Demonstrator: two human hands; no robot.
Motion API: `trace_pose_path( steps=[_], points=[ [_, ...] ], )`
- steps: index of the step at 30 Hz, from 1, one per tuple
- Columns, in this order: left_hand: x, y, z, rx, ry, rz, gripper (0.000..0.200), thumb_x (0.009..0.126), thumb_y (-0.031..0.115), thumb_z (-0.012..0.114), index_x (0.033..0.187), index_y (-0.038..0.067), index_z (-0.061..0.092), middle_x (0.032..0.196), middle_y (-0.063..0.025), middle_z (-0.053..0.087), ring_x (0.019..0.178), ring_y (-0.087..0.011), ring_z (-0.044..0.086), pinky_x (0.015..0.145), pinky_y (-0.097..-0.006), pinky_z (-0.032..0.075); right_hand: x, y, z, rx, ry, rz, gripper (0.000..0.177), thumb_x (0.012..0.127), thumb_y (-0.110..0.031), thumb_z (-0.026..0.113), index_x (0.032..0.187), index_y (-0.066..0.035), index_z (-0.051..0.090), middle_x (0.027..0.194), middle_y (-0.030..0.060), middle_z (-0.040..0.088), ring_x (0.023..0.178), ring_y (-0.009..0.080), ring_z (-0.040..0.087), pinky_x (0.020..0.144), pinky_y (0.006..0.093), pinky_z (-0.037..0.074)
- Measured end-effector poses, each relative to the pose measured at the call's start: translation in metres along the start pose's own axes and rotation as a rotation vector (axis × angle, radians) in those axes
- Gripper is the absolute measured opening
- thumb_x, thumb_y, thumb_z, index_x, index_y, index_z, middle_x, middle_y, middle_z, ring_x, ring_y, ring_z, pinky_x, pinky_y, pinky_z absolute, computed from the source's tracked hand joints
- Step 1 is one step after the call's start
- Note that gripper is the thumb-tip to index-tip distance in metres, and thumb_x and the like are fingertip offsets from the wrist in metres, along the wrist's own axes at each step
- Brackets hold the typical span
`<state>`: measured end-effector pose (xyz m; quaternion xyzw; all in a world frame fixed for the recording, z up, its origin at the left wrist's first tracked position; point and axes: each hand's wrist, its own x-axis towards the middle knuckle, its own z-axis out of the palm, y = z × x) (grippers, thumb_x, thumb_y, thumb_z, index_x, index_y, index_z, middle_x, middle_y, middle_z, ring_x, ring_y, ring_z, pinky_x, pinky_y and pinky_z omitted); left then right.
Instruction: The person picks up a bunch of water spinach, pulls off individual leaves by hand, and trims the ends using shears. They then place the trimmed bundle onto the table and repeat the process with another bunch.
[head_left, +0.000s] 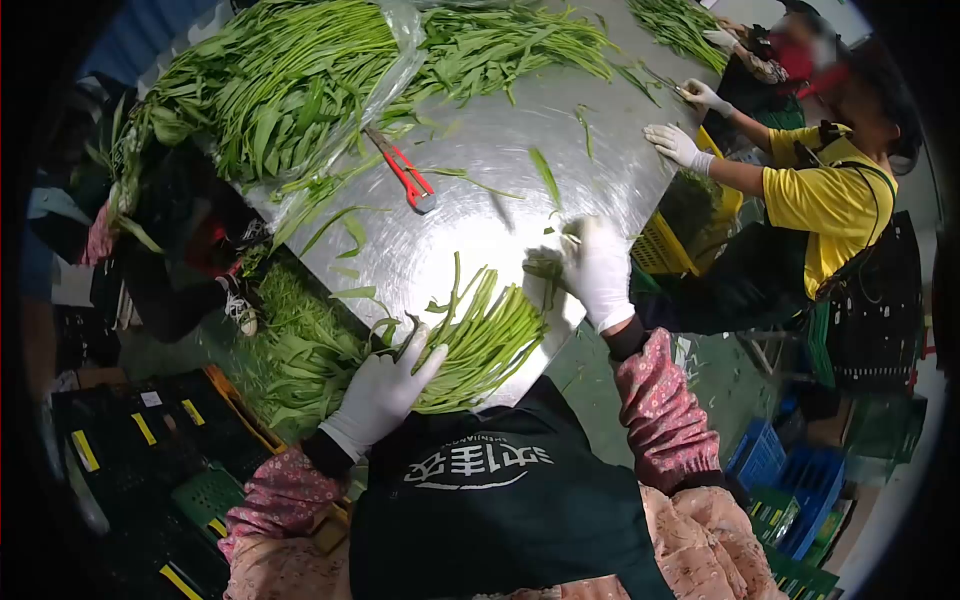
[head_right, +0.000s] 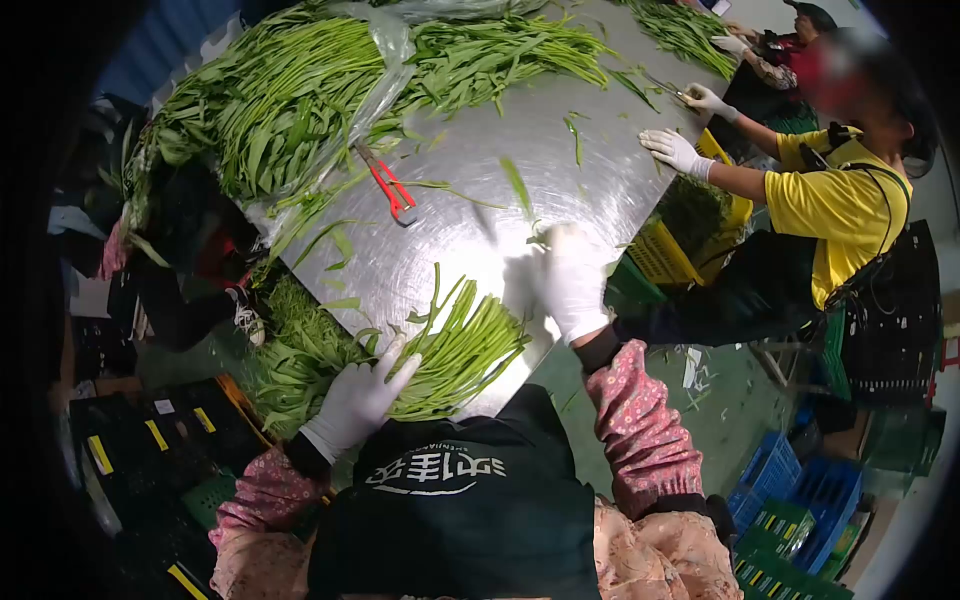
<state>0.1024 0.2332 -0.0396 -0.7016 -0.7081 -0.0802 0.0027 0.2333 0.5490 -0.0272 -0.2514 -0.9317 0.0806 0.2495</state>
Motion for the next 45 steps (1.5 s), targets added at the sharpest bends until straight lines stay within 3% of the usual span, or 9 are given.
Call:
trace_pose_path(
  steps=[5,13,20,23,25,28,31,39,45],
  points=[
    [0.002,0.001,0.004,-0.035,0.007,-0.024,0.054,0.082,0.006,0.053,0.136,0.003,0.053,0.138,-0.0215,0.052,0.056,-0.0170,0.047,0.057,-0.0333,0.042,-0.022,-0.060,-0.025,0.146,-0.596,-0.198,0.029,0.080,-0.038,0.073,0.089,-0.012,0.066,0.081,0.0124,0.060,0.081,0.0327,0.059,0.073,0.0419,0.046],
    [0.000,0.008,0.004,-0.040,-0.034,-0.063,0.056,0.082,0.006,0.051,0.139,0.002,0.051,0.139,-0.0221,0.051,0.056,-0.0186,0.048,0.058,-0.0348,0.042,-0.084,-0.057,0.008,0.010,-0.509,-0.323,0.025,0.082,-0.031,0.068,0.081,-0.008,0.059,0.074,0.0106,0.061,0.069,0.0296,0.062,0.062,0.0416,0.048],
    [0.000,0.012,-0.003,-0.268,-0.044,-0.048,0.066,0.076,0.006,0.057,0.135,0.036,0.060,0.150,-0.0178,0.042,0.055,-0.0203,0.051,0.058,-0.0334,0.047,-0.078,-0.035,0.036,-0.302,-0.292,-0.288,0.014,0.077,-0.019,0.061,0.071,-0.008,0.056,0.062,0.0096,0.057,0.057,0.0270,0.061,0.052,0.0411,0.048],
    [-0.002,0.014,0.001,-0.224,-0.136,-0.073,0.069,0.074,0.007,0.058,0.136,0.037,0.058,0.151,-0.0182,0.040,0.055,-0.0211,0.051,0.058,-0.0339,0.047,-0.054,-0.012,0.027,-0.412,-0.342,-0.168,0.019,0.081,-0.025,0.062,0.070,-0.009,0.059,0.062,0.0108,0.061,0.053,0.0276,0.062,0.047,0.0403,0.049],
    [-0.004,0.014,0.001,-0.206,-0.123,-0.118,0.068,0.072,0.009,0.060,0.137,0.030,0.059,0.151,-0.0198,0.040,0.057,-0.0223,0.052,0.058,-0.0346,0.047,-0.041,0.002,0.017,-0.435,-0.395,0.164,0.017,0.083,-0.022,0.063,0.075,-0.007,0.063,0.069,0.0114,0.063,0.062,0.0285,0.065,0.054,0.0399,0.051],
    [-0.010,0.019,0.009,-0.146,-0.134,-0.145,0.073,0.070,0.011,0.064,0.141,0.020,0.054,0.151,-0.0212,0.039,0.064,-0.0231,0.053,0.062,-0.0355,0.047,-0.034,-0.012,-0.002,0.044,-0.125,-0.008,0.008,0.079,-0.020,0.069,0.082,-0.013,0.068,0.076,0.0111,0.064,0.076,0.0319,0.064,0.068,0.0420,0.052],
    [-0.003,0.021,0.007,-0.122,-0.296,-0.207,0.078,0.070,0.013,0.066,0.145,0.017,0.047,0.152,-0.0213,0.037,0.068,-0.0239,0.054,0.064,-0.0369,0.048,-0.054,-0.031,0.011,0.301,-0.278,-0.250,0.012,0.083,-0.019,0.067,0.087,-0.008,0.067,0.088,0.0130,0.062,0.080,0.0336,0.063,0.071,0.0439,0.050],
    [-0.005,0.025,0.008,-0.008,-0.265,-0.172,0.073,0.081,0.014,0.058,0.151,0.009,0.036,0.152,-0.0245,0.037,0.061,-0.0193,0.054,0.060,-0.0345,0.046,-0.081,-0.080,0.022,0.127,-0.312,-0.168,0.036,0.082,-0.039,0.072,0.072,-0.006,0.064,0.068,0.0134,0.058,0.069,0.0317,0.059,0.064,0.0437,0.043],
    [-0.002,0.025,0.004,0.028,-0.279,-0.155,0.072,0.082,0.013,0.057,0.151,0.008,0.036,0.150,-0.0211,0.042,0.061,-0.0183,0.054,0.059,-0.0333,0.045,-0.080,-0.078,0.039,-0.040,-0.266,-0.142,0.025,0.084,-0.031,0.066,0.084,-0.006,0.061,0.076,0.0136,0.059,0.074,0.0316,0.058,0.067,0.0452,0.044]
  ],
)
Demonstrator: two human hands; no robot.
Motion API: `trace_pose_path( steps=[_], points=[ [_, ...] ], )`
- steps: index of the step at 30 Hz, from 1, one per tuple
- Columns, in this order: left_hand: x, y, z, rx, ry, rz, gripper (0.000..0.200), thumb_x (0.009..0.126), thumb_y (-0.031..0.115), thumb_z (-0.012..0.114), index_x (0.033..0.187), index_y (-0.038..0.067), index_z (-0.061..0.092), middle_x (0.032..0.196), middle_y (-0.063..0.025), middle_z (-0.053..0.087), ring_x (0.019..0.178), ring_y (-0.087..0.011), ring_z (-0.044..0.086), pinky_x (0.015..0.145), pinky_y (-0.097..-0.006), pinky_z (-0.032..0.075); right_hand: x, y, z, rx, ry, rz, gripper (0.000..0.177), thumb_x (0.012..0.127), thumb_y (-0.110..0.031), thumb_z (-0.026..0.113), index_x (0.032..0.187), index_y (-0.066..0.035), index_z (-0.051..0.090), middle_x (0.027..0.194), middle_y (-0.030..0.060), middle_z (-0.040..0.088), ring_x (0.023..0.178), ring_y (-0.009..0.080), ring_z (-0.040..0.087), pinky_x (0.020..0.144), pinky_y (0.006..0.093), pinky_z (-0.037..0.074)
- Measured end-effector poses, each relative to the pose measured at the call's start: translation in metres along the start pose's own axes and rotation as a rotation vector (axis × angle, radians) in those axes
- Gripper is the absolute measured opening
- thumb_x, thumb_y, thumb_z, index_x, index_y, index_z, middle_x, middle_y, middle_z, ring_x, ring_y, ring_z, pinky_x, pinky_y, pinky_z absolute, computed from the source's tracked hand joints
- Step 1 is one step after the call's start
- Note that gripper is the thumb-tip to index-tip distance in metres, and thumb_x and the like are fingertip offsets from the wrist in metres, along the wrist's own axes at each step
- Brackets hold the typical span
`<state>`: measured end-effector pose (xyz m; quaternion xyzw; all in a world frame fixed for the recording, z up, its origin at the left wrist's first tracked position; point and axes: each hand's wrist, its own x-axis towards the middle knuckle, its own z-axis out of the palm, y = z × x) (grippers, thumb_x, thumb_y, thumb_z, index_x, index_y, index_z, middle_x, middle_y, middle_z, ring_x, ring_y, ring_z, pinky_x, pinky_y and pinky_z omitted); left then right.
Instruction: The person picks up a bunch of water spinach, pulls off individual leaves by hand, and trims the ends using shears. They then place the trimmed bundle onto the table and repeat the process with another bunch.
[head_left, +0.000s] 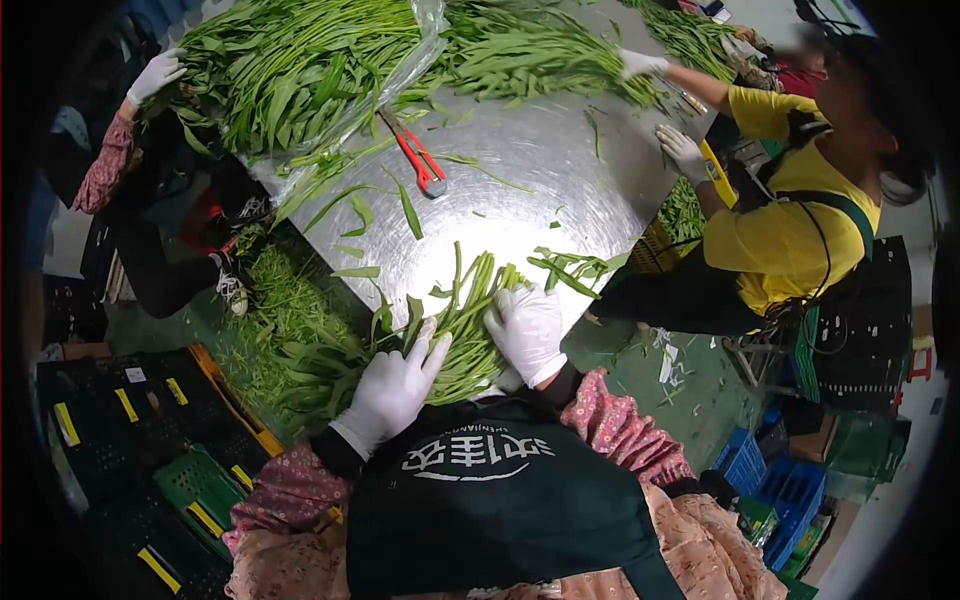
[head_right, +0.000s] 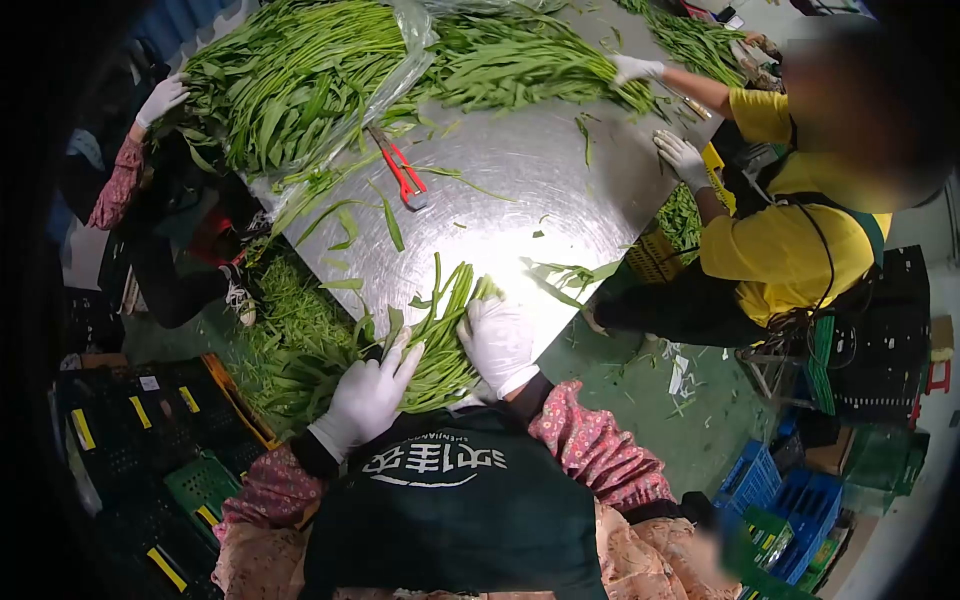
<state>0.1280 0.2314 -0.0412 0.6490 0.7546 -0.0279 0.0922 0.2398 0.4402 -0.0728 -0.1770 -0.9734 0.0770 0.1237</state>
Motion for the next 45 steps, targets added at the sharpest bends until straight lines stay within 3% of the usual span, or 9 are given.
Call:
trace_pose_path(
  steps=[11,14,16,18,21,25,31,36,45],
  points=[
    [-0.004,0.002,0.008,-0.018,0.010,-0.019,0.089,0.072,0.019,0.068,0.150,-0.002,0.030,0.149,-0.0235,0.042,0.069,-0.0222,0.057,0.066,-0.0350,0.047,0.018,0.116,-0.053,-0.372,0.240,0.277,0.019,0.084,-0.026,0.067,0.077,-0.010,0.060,0.076,0.0116,0.060,0.070,0.0314,0.059,0.064,0.0461,0.045],
    [-0.003,0.004,0.011,-0.015,-0.006,-0.013,0.088,0.072,0.018,0.067,0.150,-0.001,0.030,0.150,-0.0244,0.039,0.068,-0.0225,0.057,0.065,-0.0351,0.047,0.033,0.123,-0.080,-0.045,0.541,0.361,0.021,0.088,-0.023,0.066,0.102,-0.007,0.063,0.094,0.0144,0.062,0.084,0.0339,0.063,0.077,0.0456,0.049],
    [-0.001,0.003,0.010,-0.018,0.006,-0.008,0.087,0.072,0.018,0.067,0.150,-0.001,0.031,0.151,-0.0241,0.039,0.067,-0.0223,0.057,0.064,-0.0351,0.047,0.037,0.101,-0.081,-0.243,0.463,0.181,0.031,0.086,-0.023,0.069,0.112,-0.007,0.062,0.099,0.0151,0.062,0.087,0.0333,0.064,0.077,0.0432,0.051],
    [0.000,0.004,0.006,-0.006,-0.003,-0.004,0.085,0.073,0.017,0.066,0.150,0.000,0.033,0.151,-0.0235,0.038,0.066,-0.0217,0.056,0.063,-0.0348,0.046,0.027,0.059,-0.074,0.158,0.069,0.160,0.032,0.082,-0.031,0.074,0.104,-0.009,0.064,0.095,0.0150,0.064,0.082,0.0338,0.065,0.070,0.0419,0.052],
    [0.000,0.006,0.007,0.103,0.041,0.020,0.076,0.076,0.016,0.062,0.147,0.001,0.038,0.151,-0.0217,0.041,0.063,-0.0194,0.053,0.060,-0.0329,0.045,0.007,0.023,-0.031,0.082,-0.235,0.172,0.039,0.083,-0.046,0.071,0.083,-0.008,0.063,0.075,0.0118,0.065,0.069,0.0317,0.065,0.061,0.0415,0.050],
    [-0.005,0.009,0.009,0.300,0.202,0.022,0.064,0.081,0.015,0.056,0.143,0.003,0.047,0.148,-0.0187,0.046,0.059,-0.0157,0.048,0.058,-0.0295,0.042,0.004,0.037,-0.001,-0.072,0.089,0.096,0.019,0.086,-0.026,0.065,0.078,-0.008,0.060,0.062,0.0136,0.059,0.057,0.0341,0.062,0.055,0.0440,0.050],
    [-0.006,0.012,0.010,0.344,0.232,-0.047,0.061,0.081,0.017,0.055,0.141,0.005,0.051,0.147,-0.0171,0.049,0.058,-0.0140,0.047,0.057,-0.0285,0.041,0.026,0.117,-0.033,-0.178,0.184,0.356,0.013,0.087,-0.022,0.064,0.081,-0.011,0.061,0.062,0.0138,0.062,0.053,0.0347,0.063,0.048,0.0455,0.050],
    [0.001,0.013,0.004,0.306,0.158,-0.031,0.060,0.081,0.017,0.055,0.140,0.005,0.051,0.147,-0.0166,0.049,0.058,-0.0136,0.046,0.057,-0.0278,0.040,0.021,0.052,-0.047,0.087,-0.058,-0.161,0.016,0.081,-0.019,0.072,0.091,-0.010,0.063,0.092,0.0085,0.061,0.093,0.0308,0.057,0.084,0.0415,0.046],
    [0.001,0.008,0.005,0.235,0.159,-0.014,0.064,0.082,0.015,0.055,0.144,0.006,0.046,0.146,-0.0181,0.048,0.060,-0.0152,0.049,0.058,-0.0295,0.042,0.017,0.049,-0.035,0.030,-0.427,-0.209,0.021,0.079,-0.027,0.072,0.091,-0.010,0.069,0.081,0.0115,0.063,0.081,0.0315,0.061,0.075,0.0439,0.046]
  ],
)
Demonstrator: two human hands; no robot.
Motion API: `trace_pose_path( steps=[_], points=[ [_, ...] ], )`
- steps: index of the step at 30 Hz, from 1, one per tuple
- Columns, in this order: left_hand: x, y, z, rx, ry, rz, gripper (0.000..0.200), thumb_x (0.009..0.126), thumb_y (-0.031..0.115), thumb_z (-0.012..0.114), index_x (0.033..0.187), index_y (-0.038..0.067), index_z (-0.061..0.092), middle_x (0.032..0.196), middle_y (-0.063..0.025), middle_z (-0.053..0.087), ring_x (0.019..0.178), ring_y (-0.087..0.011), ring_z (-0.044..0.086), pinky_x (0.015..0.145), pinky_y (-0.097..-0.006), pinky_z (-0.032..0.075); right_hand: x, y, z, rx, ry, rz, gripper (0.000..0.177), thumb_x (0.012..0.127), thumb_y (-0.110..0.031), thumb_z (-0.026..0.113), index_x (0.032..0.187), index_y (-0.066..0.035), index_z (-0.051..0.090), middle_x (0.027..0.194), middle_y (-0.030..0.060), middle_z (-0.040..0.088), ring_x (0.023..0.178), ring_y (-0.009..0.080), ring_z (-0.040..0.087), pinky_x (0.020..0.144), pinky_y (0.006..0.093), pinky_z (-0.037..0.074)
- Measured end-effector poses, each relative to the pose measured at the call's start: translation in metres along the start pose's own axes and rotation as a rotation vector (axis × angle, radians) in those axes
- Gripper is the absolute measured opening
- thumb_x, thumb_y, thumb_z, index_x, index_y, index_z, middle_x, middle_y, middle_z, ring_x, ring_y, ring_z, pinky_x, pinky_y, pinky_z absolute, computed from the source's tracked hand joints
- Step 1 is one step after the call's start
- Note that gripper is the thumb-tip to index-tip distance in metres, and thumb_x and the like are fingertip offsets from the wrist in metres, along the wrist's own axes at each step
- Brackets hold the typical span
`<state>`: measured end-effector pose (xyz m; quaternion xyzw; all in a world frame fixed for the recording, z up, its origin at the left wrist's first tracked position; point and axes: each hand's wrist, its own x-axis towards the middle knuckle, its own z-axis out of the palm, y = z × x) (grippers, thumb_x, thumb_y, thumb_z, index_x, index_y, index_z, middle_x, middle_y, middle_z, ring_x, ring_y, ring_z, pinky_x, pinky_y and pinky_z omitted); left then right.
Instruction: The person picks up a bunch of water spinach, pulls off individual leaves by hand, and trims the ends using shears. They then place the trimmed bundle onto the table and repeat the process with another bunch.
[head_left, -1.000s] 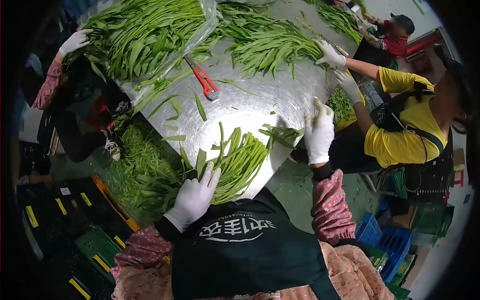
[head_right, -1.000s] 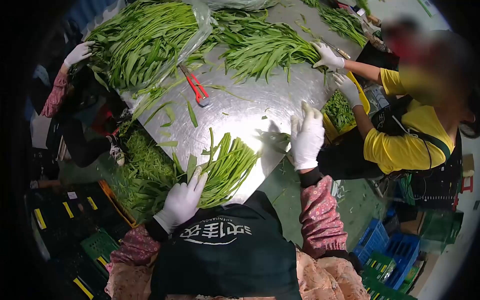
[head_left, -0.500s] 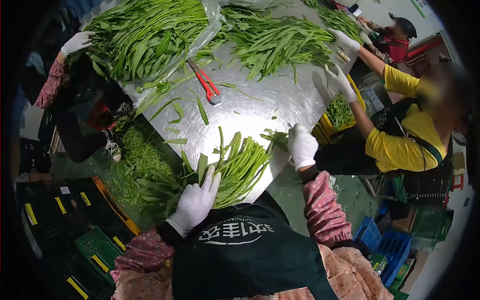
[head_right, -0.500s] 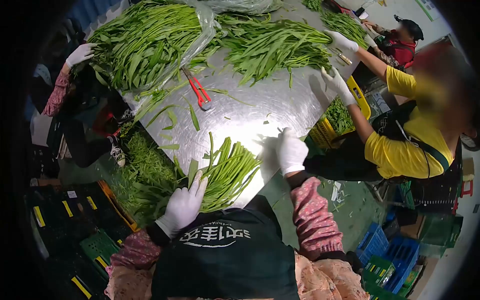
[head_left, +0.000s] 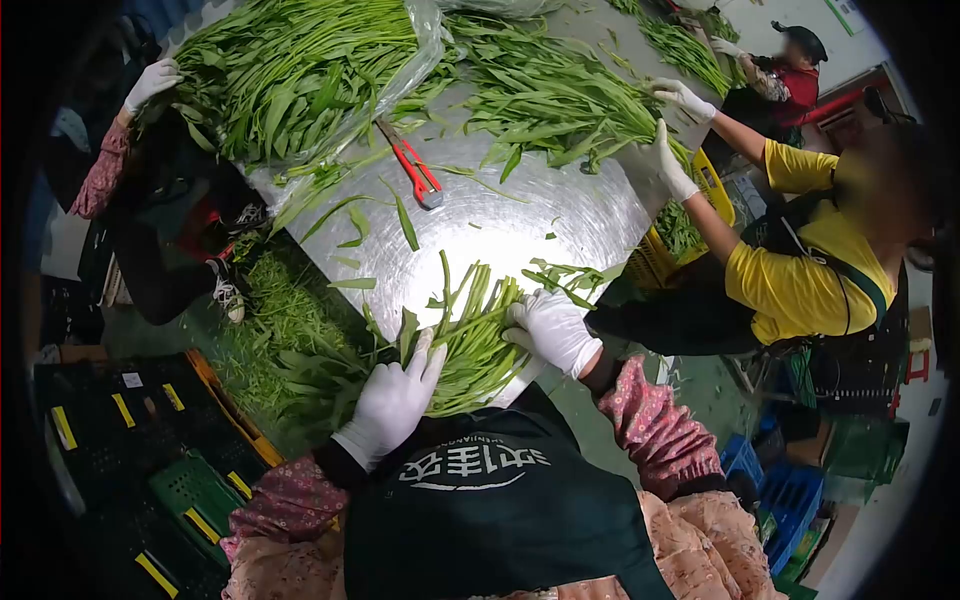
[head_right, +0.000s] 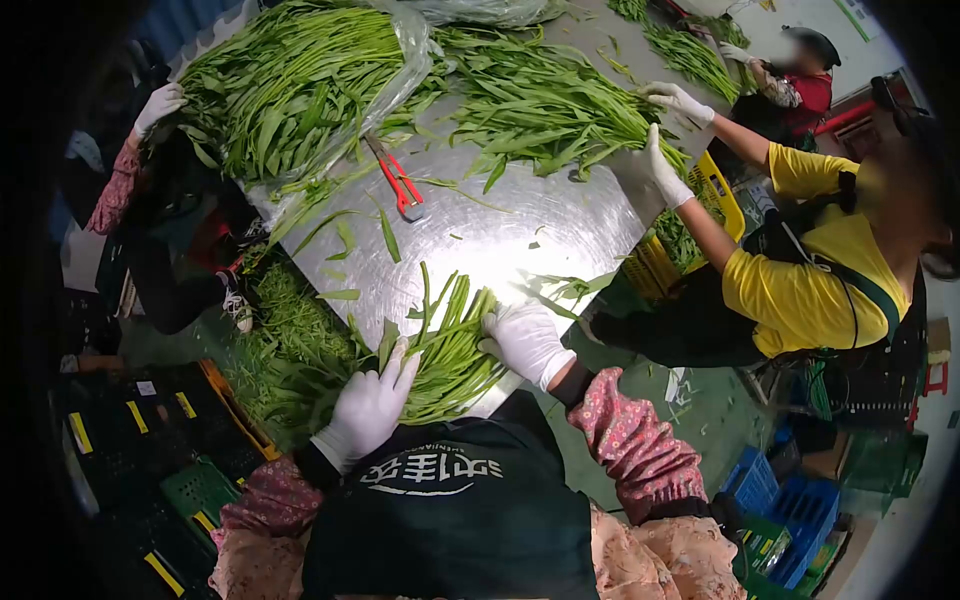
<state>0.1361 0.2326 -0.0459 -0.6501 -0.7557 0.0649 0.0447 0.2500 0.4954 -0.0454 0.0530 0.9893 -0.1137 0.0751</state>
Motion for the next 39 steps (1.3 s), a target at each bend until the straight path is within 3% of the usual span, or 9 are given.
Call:
trace_pose_path(
  steps=[5,10,18,21,25,26,30,34,39],
  points=[
    [0.004,-0.006,0.004,-0.172,-0.155,0.019,0.083,0.073,0.017,0.067,0.149,0.003,0.037,0.145,-0.0203,0.046,0.067,-0.0218,0.056,0.063,-0.0353,0.047,0.008,0.010,0.004,-0.071,-0.020,-0.245,0.021,0.079,-0.027,0.068,0.083,-0.007,0.064,0.073,0.0126,0.060,0.075,0.0318,0.063,0.068,0.0427,0.049],
    [0.007,-0.023,0.002,-0.399,-0.106,0.063,0.084,0.069,0.015,0.067,0.147,0.001,0.038,0.143,-0.0237,0.046,0.067,-0.0258,0.056,0.063,-0.0391,0.048,0.008,0.012,0.000,-0.281,0.008,-0.554,0.016,0.083,-0.023,0.057,0.074,-0.010,0.054,0.074,0.0062,0.054,0.075,0.0242,0.058,0.064,0.0370,0.049],
    [0.009,-0.033,0.013,-0.467,0.025,0.132,0.064,0.079,0.009,0.054,0.141,-0.003,0.046,0.139,-0.0274,0.050,0.057,-0.0225,0.050,0.055,-0.0368,0.044,0.001,0.004,-0.001,-0.370,-0.030,-0.607,0.015,0.081,-0.022,0.058,0.076,-0.009,0.054,0.074,0.0063,0.054,0.067,0.0248,0.059,0.057,0.0378,0.049],
    [0.009,-0.034,0.013,-0.418,0.046,0.131,0.065,0.078,0.009,0.055,0.141,-0.002,0.046,0.137,-0.0256,0.052,0.058,-0.0233,0.050,0.056,-0.0368,0.044,-0.002,0.006,-0.007,-0.192,0.074,-0.469,0.012,0.077,-0.018,0.059,0.080,-0.007,0.055,0.071,0.0068,0.052,0.065,0.0243,0.058,0.055,0.0364,0.049],
    [0.006,-0.032,0.014,-0.332,0.041,0.147,0.072,0.076,0.010,0.057,0.145,-0.001,0.042,0.137,-0.0239,0.052,0.062,-0.0252,0.051,0.059,-0.0381,0.045,-0.007,0.005,0.010,-0.078,0.194,-0.444,0.013,0.079,-0.015,0.057,0.090,-0.009,0.054,0.074,0.0071,0.051,0.067,0.0235,0.059,0.056,0.0368,0.050],
    [0.007,-0.032,0.014,-0.309,0.048,0.154,0.071,0.076,0.010,0.057,0.145,0.000,0.042,0.138,-0.0236,0.052,0.061,-0.0248,0.050,0.058,-0.0378,0.044,-0.004,0.008,0.012,-0.046,0.128,-0.478,0.030,0.082,-0.012,0.057,0.112,-0.009,0.056,0.074,0.0070,0.052,0.067,0.0240,0.062,0.052,0.0370,0.051],
    [0.009,-0.032,0.016,-0.378,0.031,0.142,0.069,0.078,0.010,0.055,0.145,0.000,0.043,0.134,-0.0221,0.055,0.059,-0.0249,0.050,0.059,-0.0385,0.045,-0.001,0.009,0.011,-0.187,0.045,-0.555,0.050,0.085,-0.011,0.054,0.135,-0.008,0.052,0.073,0.0066,0.054,0.059,0.0239,0.059,0.049,0.0374,0.050],
    [0.014,-0.036,0.013,-0.455,-0.070,0.149,0.069,0.079,0.015,0.057,0.144,0.000,0.042,0.134,-0.0235,0.054,0.058,-0.0267,0.051,0.059,-0.0398,0.045,0.009,0.003,0.011,-0.168,0.109,-0.722,0.026,0.081,-0.012,0.058,0.103,0.000,0.059,0.072,0.0053,0.053,0.063,0.0209,0.058,0.055,0.0354,0.048],
    [0.013,-0.042,0.009,-0.626,-0.054,0.127,0.062,0.081,0.014,0.054,0.141,0.001,0.046,0.138,-0.0234,0.051,0.057,-0.0274,0.057,0.058,-0.0402,0.049,0.003,0.002,0.000,-0.283,0.216,-0.822,0.025,0.079,-0.011,0.059,0.101,0.002,0.059,0.071,0.0017,0.049,0.062,0.0156,0.054,0.052,0.0316,0.041]
  ],
)
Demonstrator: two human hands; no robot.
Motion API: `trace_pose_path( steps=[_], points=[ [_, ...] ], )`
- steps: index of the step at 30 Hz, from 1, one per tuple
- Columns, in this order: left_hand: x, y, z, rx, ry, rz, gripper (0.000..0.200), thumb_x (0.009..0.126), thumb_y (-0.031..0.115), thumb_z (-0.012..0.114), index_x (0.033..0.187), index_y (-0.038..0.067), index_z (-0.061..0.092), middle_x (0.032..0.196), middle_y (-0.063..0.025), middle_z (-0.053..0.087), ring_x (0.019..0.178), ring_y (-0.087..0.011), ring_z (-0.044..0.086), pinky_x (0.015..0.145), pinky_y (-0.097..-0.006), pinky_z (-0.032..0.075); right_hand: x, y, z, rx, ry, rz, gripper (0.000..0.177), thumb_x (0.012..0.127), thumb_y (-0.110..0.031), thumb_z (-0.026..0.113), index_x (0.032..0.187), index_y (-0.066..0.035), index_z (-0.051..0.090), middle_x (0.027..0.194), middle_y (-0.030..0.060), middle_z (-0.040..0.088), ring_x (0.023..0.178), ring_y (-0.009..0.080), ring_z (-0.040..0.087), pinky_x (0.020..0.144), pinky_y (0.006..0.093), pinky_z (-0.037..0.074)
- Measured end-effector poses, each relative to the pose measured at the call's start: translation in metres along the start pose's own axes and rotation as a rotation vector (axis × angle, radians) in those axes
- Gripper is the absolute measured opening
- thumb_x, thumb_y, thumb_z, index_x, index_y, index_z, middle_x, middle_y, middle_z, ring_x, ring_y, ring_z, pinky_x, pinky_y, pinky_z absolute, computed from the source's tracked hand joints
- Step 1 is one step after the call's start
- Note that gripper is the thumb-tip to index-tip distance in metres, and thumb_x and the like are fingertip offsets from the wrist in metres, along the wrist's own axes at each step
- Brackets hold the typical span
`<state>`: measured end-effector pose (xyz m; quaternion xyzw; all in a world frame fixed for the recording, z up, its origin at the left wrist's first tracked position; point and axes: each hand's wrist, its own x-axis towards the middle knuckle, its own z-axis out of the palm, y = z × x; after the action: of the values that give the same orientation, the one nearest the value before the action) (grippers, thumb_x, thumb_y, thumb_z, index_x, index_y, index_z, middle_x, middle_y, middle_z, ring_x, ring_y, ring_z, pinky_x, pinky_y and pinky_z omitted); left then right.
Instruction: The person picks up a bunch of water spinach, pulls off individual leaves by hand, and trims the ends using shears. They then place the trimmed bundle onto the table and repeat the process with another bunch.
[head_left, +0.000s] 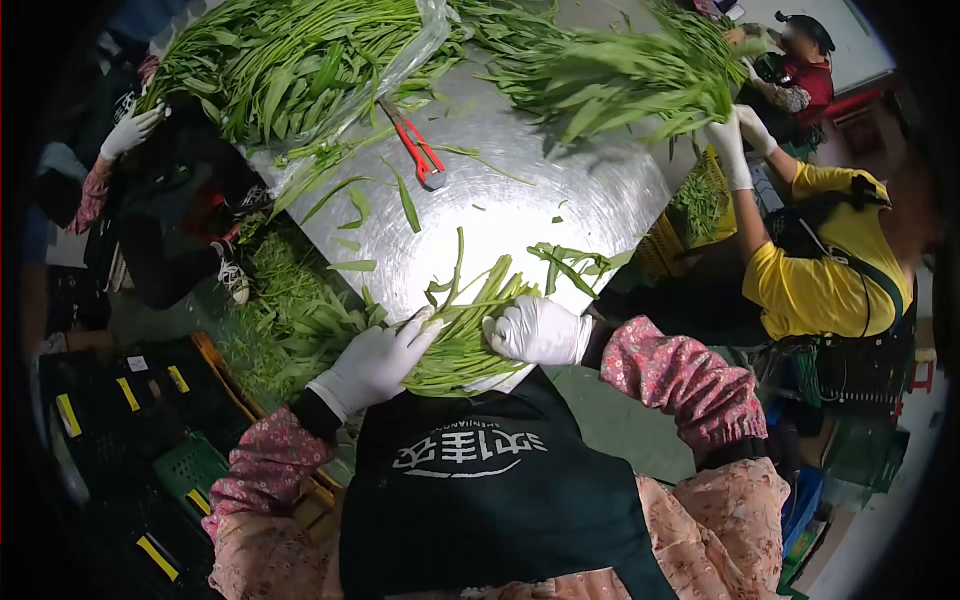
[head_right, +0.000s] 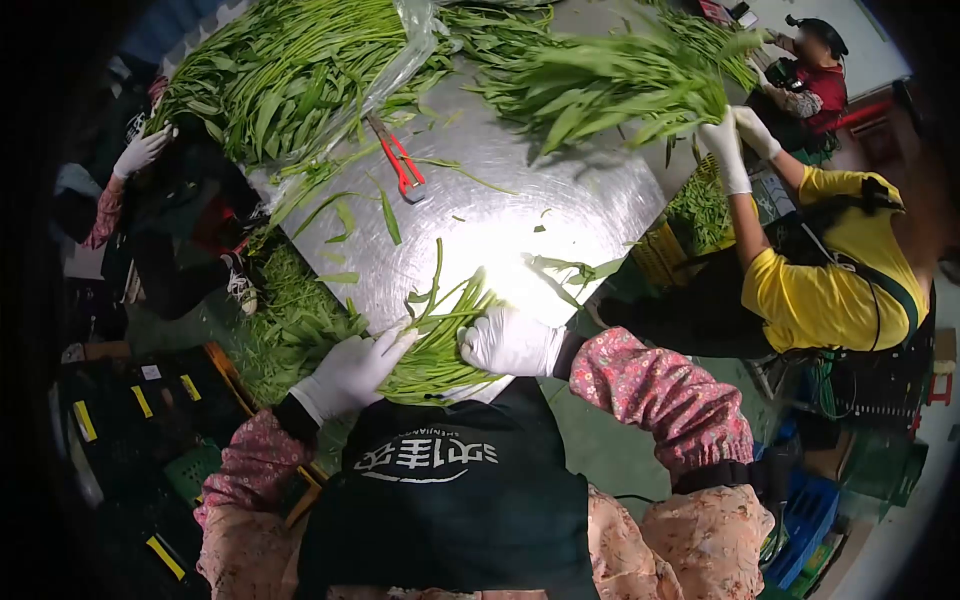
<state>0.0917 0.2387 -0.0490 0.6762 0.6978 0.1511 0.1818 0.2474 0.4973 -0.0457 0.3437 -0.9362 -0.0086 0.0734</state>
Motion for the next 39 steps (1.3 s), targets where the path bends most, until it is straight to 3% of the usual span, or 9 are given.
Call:
trace_pose_path(
  steps=[5,12,14,18,23,27,33,36,39],
  points=[
    [0.003,-0.003,0.003,0.035,0.026,0.005,0.060,0.081,0.015,0.055,0.139,0.001,0.048,0.138,-0.0234,0.052,0.055,-0.0265,0.057,0.057,-0.0393,0.048,0.000,-0.003,0.010,0.164,-0.012,0.239,0.013,0.079,-0.015,0.056,0.084,-0.003,0.056,0.069,0.0081,0.053,0.064,0.0232,0.058,0.060,0.0361,0.048],
    [-0.009,0.005,0.006,0.261,0.133,0.036,0.050,0.082,0.007,0.053,0.132,0.005,0.058,0.133,-0.0188,0.058,0.050,-0.0180,0.049,0.054,-0.0312,0.046,-0.033,0.019,0.013,-0.033,-0.121,0.795,0.007,0.088,-0.010,0.051,0.091,-0.006,0.056,0.074,0.0095,0.059,0.051,0.0220,0.059,0.045,0.0357,0.047],
    [-0.012,0.004,0.008,0.326,0.127,0.019,0.049,0.082,0.007,0.054,0.130,0.005,0.059,0.133,-0.0175,0.059,0.051,-0.0170,0.050,0.054,-0.0302,0.045,-0.075,0.036,0.034,-0.344,-0.169,0.883,0.006,0.088,-0.011,0.052,0.092,-0.007,0.056,0.076,0.0092,0.061,0.051,0.0229,0.062,0.045,0.0365,0.048],
    [-0.013,0.005,0.011,0.417,0.098,0.004,0.049,0.081,0.007,0.055,0.130,0.007,0.059,0.133,-0.0157,0.059,0.053,-0.0159,0.052,0.055,-0.0296,0.046,-0.110,0.051,0.021,-0.221,-0.163,1.267,0.006,0.087,-0.013,0.057,0.088,-0.007,0.057,0.070,0.0144,0.063,0.061,0.0321,0.066,0.051,0.0424,0.050],
    [-0.012,0.007,0.005,0.423,0.039,0.009,0.054,0.079,0.008,0.058,0.133,0.008,0.056,0.136,-0.0148,0.057,0.055,-0.0163,0.053,0.056,-0.0306,0.046,-0.064,0.010,0.024,0.255,0.150,1.154,0.022,0.089,-0.026,0.065,0.106,-0.011,0.066,0.084,0.0175,0.068,0.078,0.0363,0.067,0.067,0.0454,0.053],
    [-0.012,0.009,-0.003,0.322,-0.073,-0.032,0.066,0.075,0.012,0.066,0.139,0.006,0.049,0.138,-0.0158,0.055,0.059,-0.0222,0.058,0.059,-0.0343,0.050,-0.043,-0.005,0.024,0.353,0.021,1.109,0.018,0.091,-0.022,0.060,0.105,-0.012,0.064,0.082,0.0143,0.068,0.072,0.0342,0.067,0.064,0.0447,0.053],
    [-0.037,0.000,-0.012,-0.426,0.070,-0.285,0.079,0.072,0.007,0.075,0.143,0.001,0.040,0.137,-0.0173,0.055,0.104,-0.0294,0.066,0.092,-0.0365,0.053,-0.080,-0.003,0.050,-0.018,-0.145,1.244,0.006,0.085,-0.013,0.057,0.088,-0.009,0.060,0.067,0.0123,0.062,0.060,0.0320,0.065,0.055,0.0445,0.050],
    [-0.050,-0.005,-0.008,-1.307,0.242,-0.487,0.077,0.074,0.003,0.075,0.143,0.000,0.040,0.135,-0.0133,0.058,0.115,-0.0213,0.061,0.102,-0.0347,0.046,-0.081,0.004,0.025,-0.113,-0.174,1.231,0.015,0.079,-0.014,0.060,0.093,-0.012,0.066,0.093,0.0128,0.068,0.078,0.0270,0.066,0.066,0.0404,0.051],
    [-0.062,-0.011,-0.028,-1.485,0.254,-0.560,0.069,0.075,-0.001,0.074,0.139,-0.001,0.047,0.129,-0.0107,0.061,0.117,-0.0187,0.058,0.105,-0.0357,0.043,-0.048,0.001,-0.018,-0.204,0.036,1.222,0.046,0.080,-0.016,0.062,0.126,-0.020,0.062,0.128,0.0116,0.055,0.107,0.0294,0.055,0.086,0.0439,0.043]
  ],
)
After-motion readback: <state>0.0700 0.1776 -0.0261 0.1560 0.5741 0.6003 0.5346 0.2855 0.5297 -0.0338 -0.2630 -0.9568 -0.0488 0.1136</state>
